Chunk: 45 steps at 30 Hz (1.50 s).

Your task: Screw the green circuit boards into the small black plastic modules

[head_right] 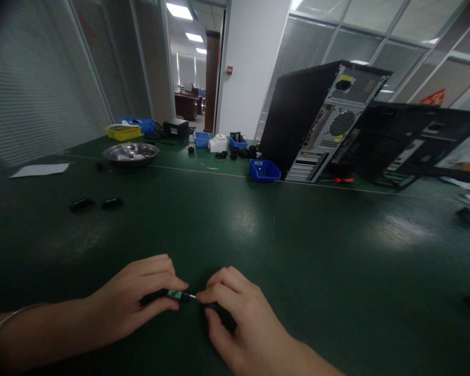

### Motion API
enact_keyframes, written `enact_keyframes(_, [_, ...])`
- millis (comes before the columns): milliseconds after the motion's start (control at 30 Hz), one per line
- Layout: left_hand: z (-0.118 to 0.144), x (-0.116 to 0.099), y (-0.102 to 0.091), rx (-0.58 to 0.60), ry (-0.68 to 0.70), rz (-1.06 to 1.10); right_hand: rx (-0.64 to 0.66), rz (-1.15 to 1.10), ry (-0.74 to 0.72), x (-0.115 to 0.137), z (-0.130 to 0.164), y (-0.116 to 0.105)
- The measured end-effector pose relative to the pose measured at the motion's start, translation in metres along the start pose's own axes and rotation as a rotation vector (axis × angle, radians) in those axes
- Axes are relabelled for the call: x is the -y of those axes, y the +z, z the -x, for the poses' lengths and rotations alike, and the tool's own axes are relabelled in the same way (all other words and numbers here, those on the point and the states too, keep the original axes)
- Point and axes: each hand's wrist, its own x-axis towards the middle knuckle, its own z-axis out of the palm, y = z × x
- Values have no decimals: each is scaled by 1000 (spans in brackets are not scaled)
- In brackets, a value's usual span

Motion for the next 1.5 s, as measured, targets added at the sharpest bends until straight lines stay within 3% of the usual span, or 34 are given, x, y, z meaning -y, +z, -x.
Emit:
enact_keyframes(567, [1,-5,4,-71,143,-190,11,116,-33,2,1,3])
enact_keyframes(967, [-4,-3,2,-35,-137,235,-19,69,-53,-1,0,4])
enact_keyframes(1500, [-5,-6,0,32,-120,133,-112,30,-58,-1,1,2])
